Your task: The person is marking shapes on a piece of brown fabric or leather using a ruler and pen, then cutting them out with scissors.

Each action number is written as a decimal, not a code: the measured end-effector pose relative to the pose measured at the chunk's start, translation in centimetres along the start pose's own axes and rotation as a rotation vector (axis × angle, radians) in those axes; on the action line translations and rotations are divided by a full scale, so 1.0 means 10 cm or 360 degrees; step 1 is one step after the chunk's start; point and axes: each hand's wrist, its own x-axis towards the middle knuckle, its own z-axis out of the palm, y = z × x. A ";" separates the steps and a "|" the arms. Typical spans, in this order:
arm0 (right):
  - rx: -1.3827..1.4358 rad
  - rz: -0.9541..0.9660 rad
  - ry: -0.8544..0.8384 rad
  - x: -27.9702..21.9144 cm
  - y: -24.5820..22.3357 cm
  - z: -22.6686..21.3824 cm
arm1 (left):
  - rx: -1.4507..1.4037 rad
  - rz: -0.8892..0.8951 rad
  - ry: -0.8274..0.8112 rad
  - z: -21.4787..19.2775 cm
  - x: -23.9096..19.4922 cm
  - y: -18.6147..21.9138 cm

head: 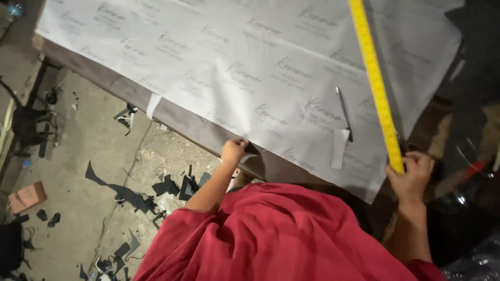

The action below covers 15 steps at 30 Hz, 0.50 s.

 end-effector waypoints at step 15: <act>0.0591 -0.0255 -0.0344 0.91 -1.12 1.11 | 0.0106 0.0235 0.0318 -0.53 -0.06 -0.59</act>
